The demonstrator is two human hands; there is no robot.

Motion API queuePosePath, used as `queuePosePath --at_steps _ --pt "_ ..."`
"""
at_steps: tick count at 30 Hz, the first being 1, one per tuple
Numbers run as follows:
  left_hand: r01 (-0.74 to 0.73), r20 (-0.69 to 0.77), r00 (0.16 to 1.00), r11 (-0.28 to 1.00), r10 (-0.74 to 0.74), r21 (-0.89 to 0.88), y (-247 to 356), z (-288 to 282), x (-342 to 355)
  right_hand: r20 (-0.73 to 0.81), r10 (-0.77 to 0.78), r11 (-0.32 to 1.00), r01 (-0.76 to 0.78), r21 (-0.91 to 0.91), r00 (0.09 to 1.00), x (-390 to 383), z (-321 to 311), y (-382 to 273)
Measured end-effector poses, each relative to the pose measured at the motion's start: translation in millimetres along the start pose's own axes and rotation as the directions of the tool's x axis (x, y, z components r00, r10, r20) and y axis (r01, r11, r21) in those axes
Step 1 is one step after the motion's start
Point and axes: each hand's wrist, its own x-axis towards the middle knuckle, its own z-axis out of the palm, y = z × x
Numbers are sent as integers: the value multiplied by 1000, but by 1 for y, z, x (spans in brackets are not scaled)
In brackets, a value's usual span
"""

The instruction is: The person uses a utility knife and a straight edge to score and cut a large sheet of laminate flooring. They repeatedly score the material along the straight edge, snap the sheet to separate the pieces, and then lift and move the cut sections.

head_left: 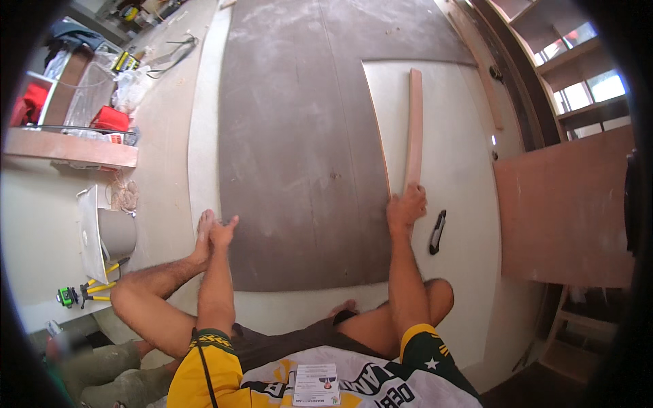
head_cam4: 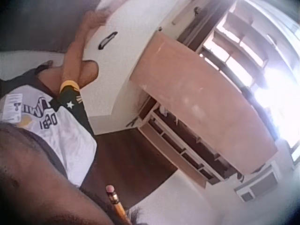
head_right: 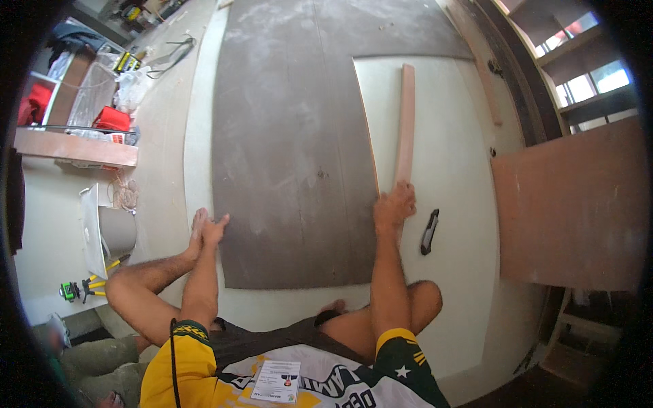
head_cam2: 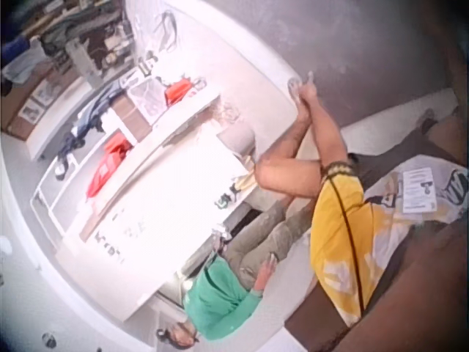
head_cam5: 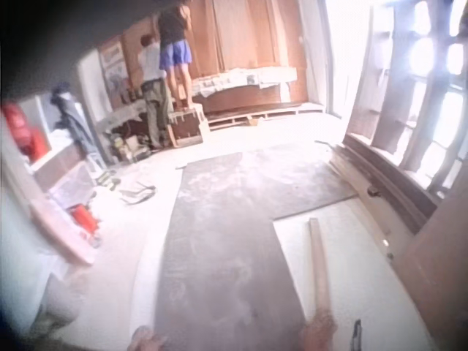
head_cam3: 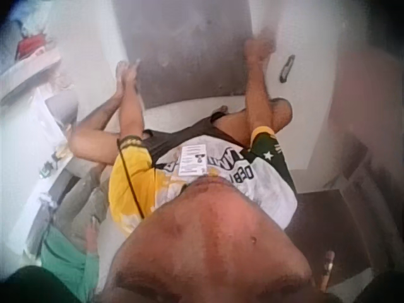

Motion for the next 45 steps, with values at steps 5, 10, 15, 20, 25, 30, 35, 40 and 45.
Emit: queuePosePath --at_steps 5,10,15,20,25,30,35,40,45 --pt "-30 177 974 858 140 -512 -50 -82 54 184 -288 955 296 -22 940 -55 31 -78" --pt "-155 54 971 787 232 -597 48 -128 -22 133 -293 945 307 -108 947 -52 42 -43" --pt "-257 -49 960 799 275 -543 86 -176 -51 276 -188 982 172 81 943 -46 35 -64" --pt "-201 -5 971 807 239 -556 123 -197 -70 318 -198 975 153 159 927 -41 10 -56" --pt "-201 16 962 748 272 -632 139 -195 -84 306 -216 974 182 137 927 -39 5 -50" --pt "-205 28 961 779 274 -592 114 -195 -69 309 -219 974 188 126 925 -38 -3 -57" --pt "-204 39 964 828 263 -522 36 -140 -4 -32 63 998 -62 17 998 2 5 -14" --pt "-27 50 998 968 40 -248 -75 -107 72 -56 702 712 -702 21 710 -11 12 18" --pt "244 394 914 903 -92 -354 -44 -58 52 -192 759 598 -783 -173 622 -31 53 89"
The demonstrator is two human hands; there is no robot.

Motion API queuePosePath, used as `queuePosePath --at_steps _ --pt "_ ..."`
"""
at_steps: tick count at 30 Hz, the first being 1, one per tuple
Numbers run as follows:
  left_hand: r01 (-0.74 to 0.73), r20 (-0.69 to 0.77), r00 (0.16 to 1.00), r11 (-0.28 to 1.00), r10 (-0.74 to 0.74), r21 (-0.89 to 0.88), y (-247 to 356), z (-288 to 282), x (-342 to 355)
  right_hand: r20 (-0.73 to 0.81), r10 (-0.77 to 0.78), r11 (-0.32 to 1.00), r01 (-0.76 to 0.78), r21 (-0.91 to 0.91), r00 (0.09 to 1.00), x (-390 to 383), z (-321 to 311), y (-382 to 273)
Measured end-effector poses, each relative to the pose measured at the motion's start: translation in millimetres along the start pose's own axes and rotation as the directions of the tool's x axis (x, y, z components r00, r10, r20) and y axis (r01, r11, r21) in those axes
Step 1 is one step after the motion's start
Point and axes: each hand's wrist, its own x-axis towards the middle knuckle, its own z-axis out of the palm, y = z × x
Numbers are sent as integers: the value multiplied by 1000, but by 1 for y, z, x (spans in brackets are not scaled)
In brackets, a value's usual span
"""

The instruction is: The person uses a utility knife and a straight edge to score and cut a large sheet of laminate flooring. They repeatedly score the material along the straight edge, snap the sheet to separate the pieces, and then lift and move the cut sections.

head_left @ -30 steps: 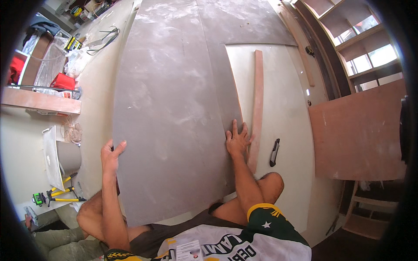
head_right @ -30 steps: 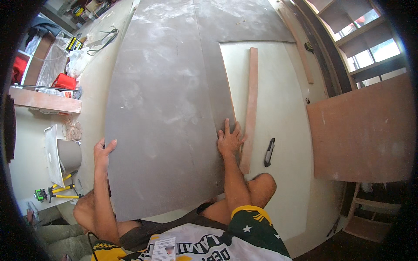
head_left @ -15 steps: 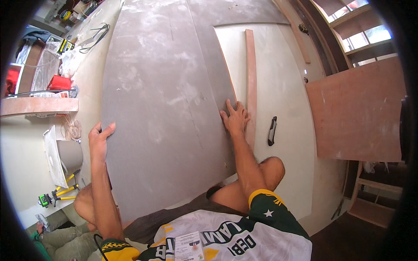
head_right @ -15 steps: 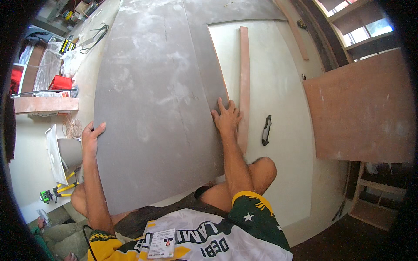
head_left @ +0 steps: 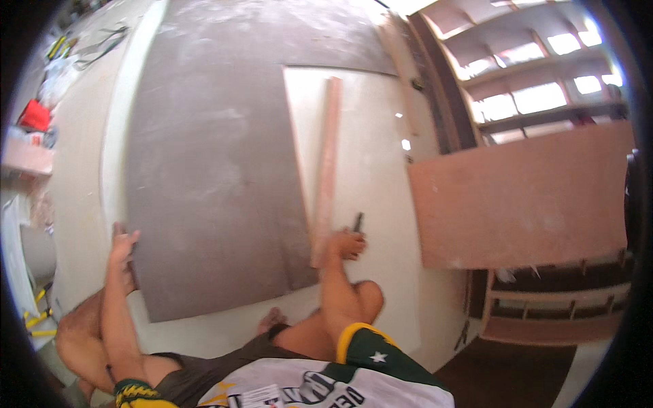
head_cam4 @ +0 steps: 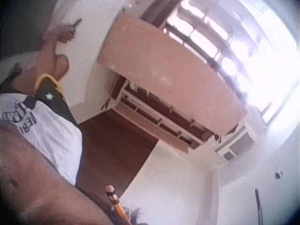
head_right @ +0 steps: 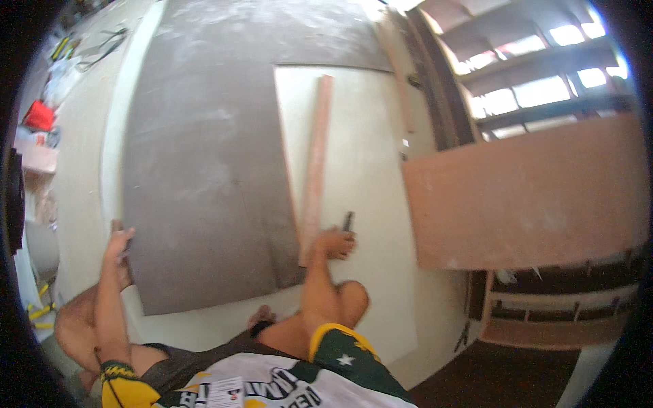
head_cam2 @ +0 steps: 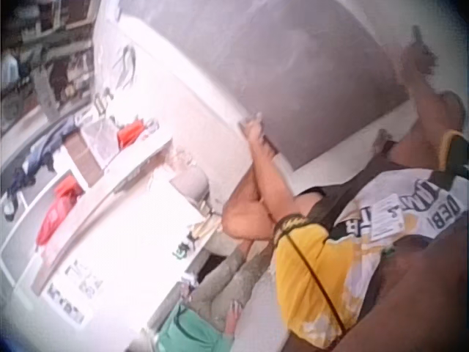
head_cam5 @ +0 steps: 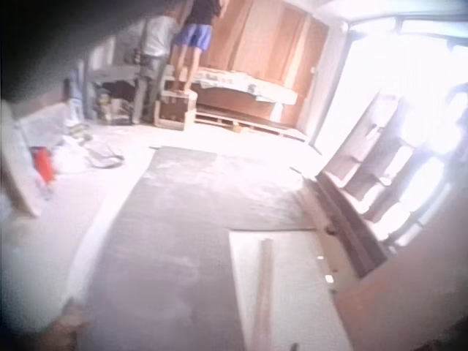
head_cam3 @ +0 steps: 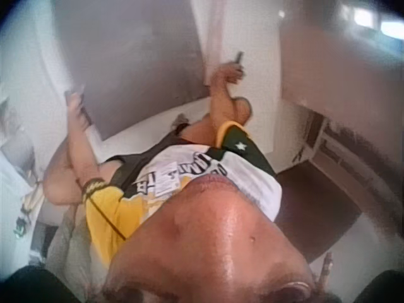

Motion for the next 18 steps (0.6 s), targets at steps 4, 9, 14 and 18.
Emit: queuePosePath --at_steps 4,9,14,18 --pt "104 -289 957 966 -33 235 5 -5 85 12 -127 990 128 -61 992 2 -4 4" --pt "-188 -142 973 982 183 -26 95 15 169 -193 -184 882 248 401 964 67 -54 -52" --pt "-125 -120 986 990 116 -69 171 -45 208 235 -574 422 38 906 784 -56 -230 -243" --pt "-191 -75 978 980 194 46 221 -63 205 370 -786 458 64 887 495 -150 -344 -381"
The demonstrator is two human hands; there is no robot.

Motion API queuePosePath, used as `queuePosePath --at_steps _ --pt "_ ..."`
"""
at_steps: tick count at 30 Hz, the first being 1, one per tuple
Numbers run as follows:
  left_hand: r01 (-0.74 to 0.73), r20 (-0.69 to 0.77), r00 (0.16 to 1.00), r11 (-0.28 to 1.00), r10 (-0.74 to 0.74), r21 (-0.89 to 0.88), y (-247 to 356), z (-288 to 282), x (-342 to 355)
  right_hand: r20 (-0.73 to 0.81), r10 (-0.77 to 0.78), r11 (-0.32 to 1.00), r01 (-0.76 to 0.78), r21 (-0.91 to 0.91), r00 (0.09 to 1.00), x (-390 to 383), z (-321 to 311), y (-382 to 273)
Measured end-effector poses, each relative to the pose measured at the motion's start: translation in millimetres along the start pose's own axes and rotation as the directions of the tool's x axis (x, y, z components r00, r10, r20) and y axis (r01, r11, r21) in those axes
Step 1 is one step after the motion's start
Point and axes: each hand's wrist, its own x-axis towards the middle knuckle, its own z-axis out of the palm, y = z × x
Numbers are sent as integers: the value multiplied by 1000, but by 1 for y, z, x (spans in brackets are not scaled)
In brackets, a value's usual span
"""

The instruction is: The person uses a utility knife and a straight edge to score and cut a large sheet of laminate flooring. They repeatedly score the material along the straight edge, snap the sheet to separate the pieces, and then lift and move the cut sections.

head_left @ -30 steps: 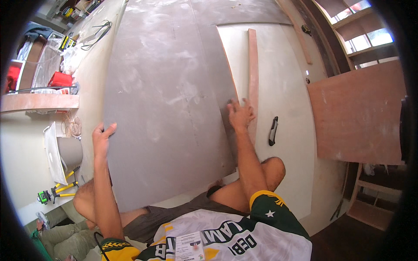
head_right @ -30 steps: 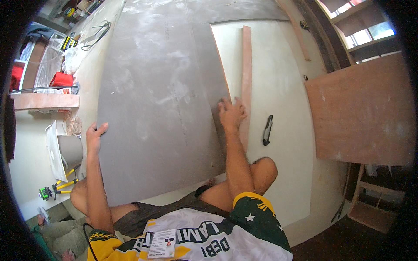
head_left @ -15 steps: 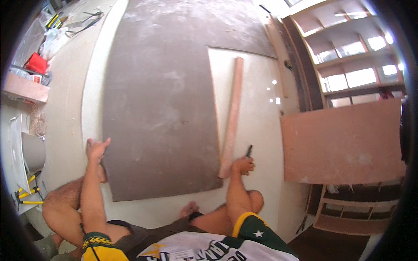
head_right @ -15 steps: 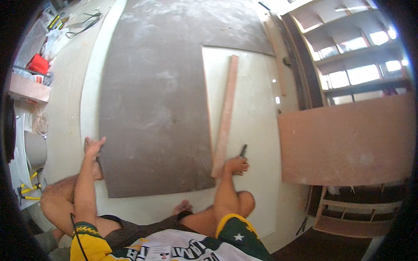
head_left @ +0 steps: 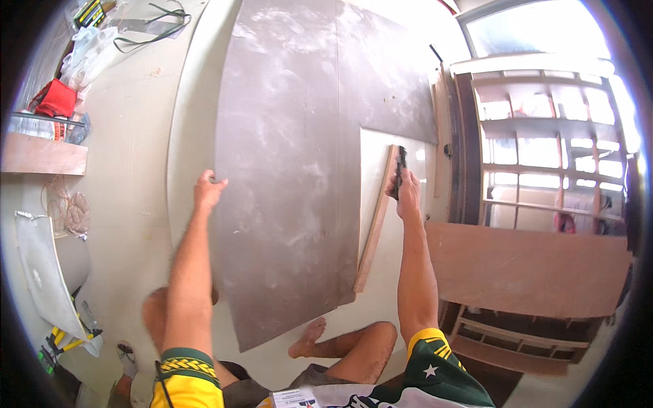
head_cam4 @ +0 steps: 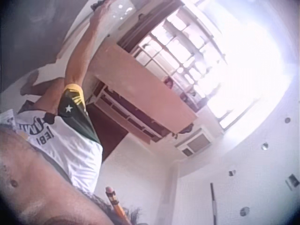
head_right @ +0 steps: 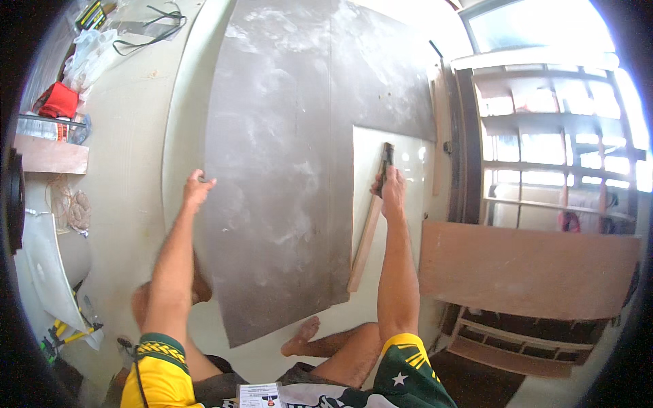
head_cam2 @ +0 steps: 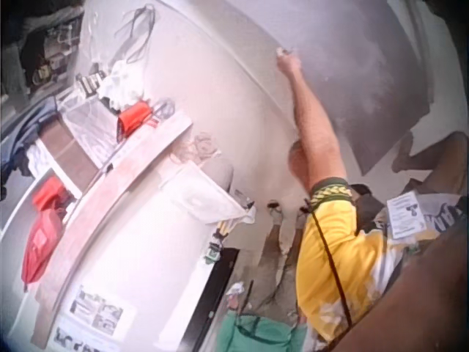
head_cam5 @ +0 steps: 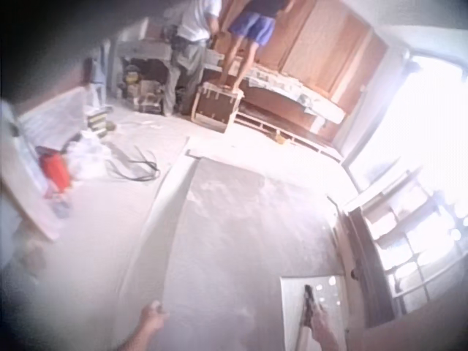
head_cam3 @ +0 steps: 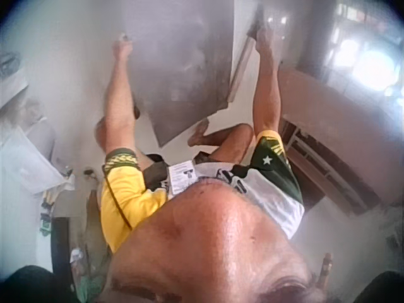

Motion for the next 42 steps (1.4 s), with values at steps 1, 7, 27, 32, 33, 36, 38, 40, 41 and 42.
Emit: queuePosePath --at_steps 1,7,27,32,33,36,38,40,41,42 --pt "-51 -14 999 998 51 -23 10 -2 -4 73 40 999 -40 7 997 -11 31 -39" --pt "-280 -83 960 915 267 -292 154 3 -97 142 244 968 -232 -92 959 8 58 -80" --pt "-259 -376 907 954 188 -148 413 163 -273 208 -100 820 199 -536 973 227 67 137" --pt "-94 -213 971 993 107 68 434 175 -277 10 48 740 -28 -672 999 298 118 44" --pt "-70 -189 979 995 82 68 434 176 -279 -2 33 756 -26 -654 999 311 133 37" --pt "1 -95 995 997 6 71 426 178 -283 -55 -20 810 -16 -587 998 355 173 29" --pt "-5 -65 998 1000 7 31 425 175 -282 -85 -44 863 -5 -505 995 380 206 26" --pt "24 -14 1000 999 -25 -23 420 173 -280 -60 -139 816 80 -573 988 406 214 24" --pt "39 2 999 999 -39 -17 424 168 -280 -22 -163 794 118 -596 986 405 224 22" --pt "52 19 998 999 -52 -11 429 164 -279 -42 -178 785 116 -609 983 403 234 21"
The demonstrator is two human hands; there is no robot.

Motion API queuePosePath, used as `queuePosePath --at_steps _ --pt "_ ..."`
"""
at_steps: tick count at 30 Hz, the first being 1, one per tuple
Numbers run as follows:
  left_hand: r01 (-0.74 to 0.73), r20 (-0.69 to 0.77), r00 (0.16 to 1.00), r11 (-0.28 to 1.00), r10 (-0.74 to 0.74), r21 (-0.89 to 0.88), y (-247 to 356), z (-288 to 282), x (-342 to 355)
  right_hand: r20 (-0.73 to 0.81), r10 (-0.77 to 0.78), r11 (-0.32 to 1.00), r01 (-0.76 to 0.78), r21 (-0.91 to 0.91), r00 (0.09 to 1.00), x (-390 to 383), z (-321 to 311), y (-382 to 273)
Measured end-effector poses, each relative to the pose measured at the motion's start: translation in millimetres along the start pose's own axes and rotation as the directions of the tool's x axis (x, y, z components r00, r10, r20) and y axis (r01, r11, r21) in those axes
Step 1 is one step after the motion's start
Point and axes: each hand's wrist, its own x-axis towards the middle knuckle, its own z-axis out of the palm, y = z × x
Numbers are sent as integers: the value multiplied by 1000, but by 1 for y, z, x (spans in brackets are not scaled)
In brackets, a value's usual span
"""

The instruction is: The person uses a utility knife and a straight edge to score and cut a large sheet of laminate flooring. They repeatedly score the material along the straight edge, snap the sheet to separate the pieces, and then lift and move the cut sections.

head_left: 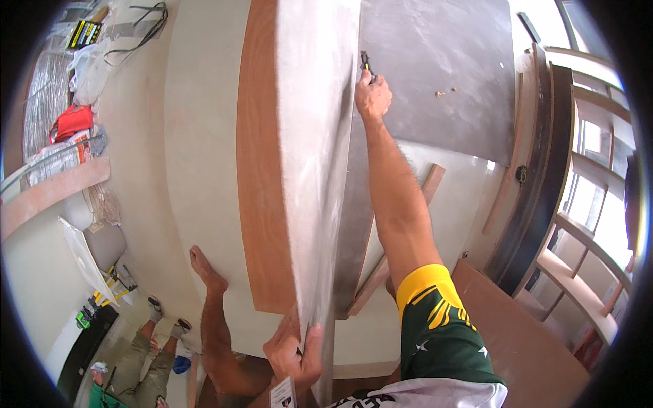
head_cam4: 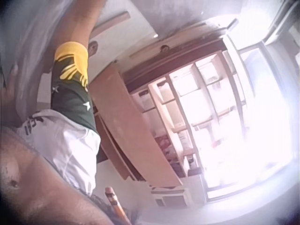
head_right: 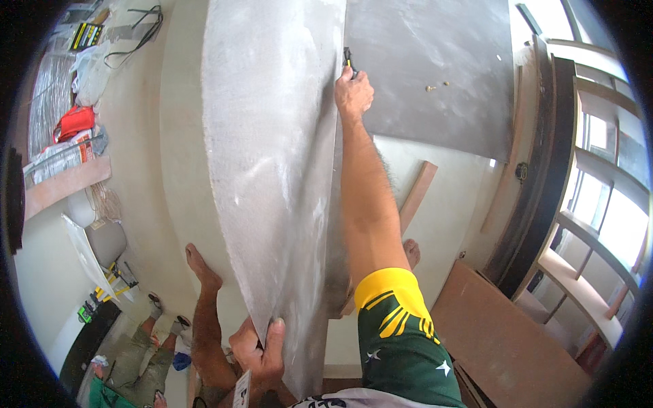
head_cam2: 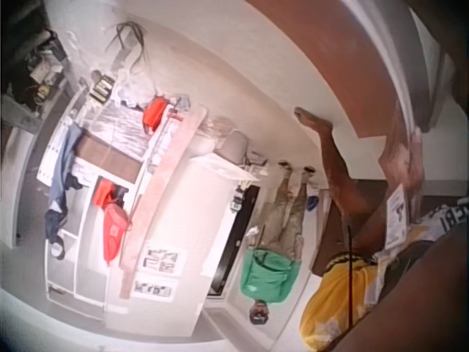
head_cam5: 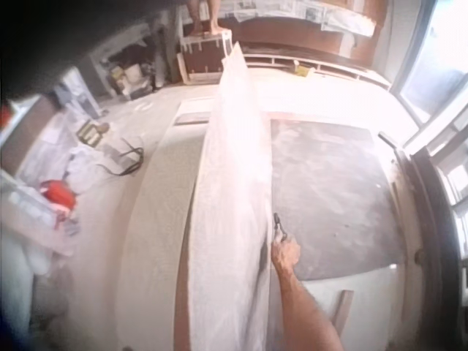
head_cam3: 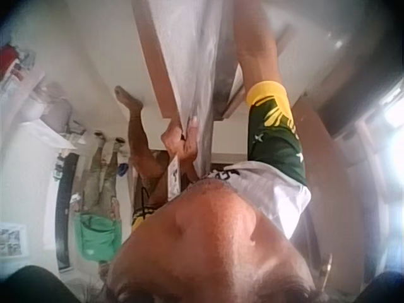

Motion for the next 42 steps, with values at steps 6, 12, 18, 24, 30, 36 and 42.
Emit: queuePosePath --at_steps 6,12,18,24,30,36,42 --pt "10 -40 999 999 -11 -35 -9 -1 4 72 173 984 -170 -45 982 12 -7 -18" --pt "39 -12 999 999 -39 4 0 -4 7 135 -103 994 106 -16 985 45 19 -14" --pt "-94 24 995 990 97 -105 -11 4 1 287 -546 773 605 -190 787 69 22 13" --pt "-57 123 991 998 52 40 5 -8 -1 313 -235 955 278 -99 920 -29 5 58" --pt "-256 23 966 967 256 9 -15 9 -3 558 29 998 4 -57 829 -254 -99 178" --pt "-308 -204 932 951 299 -15 -16 13 -3 515 -33 950 186 -249 857 -537 -205 321" --pt "-196 -172 957 957 234 216 -25 -13 3 580 441 871 -171 -461 684 -546 -259 322"
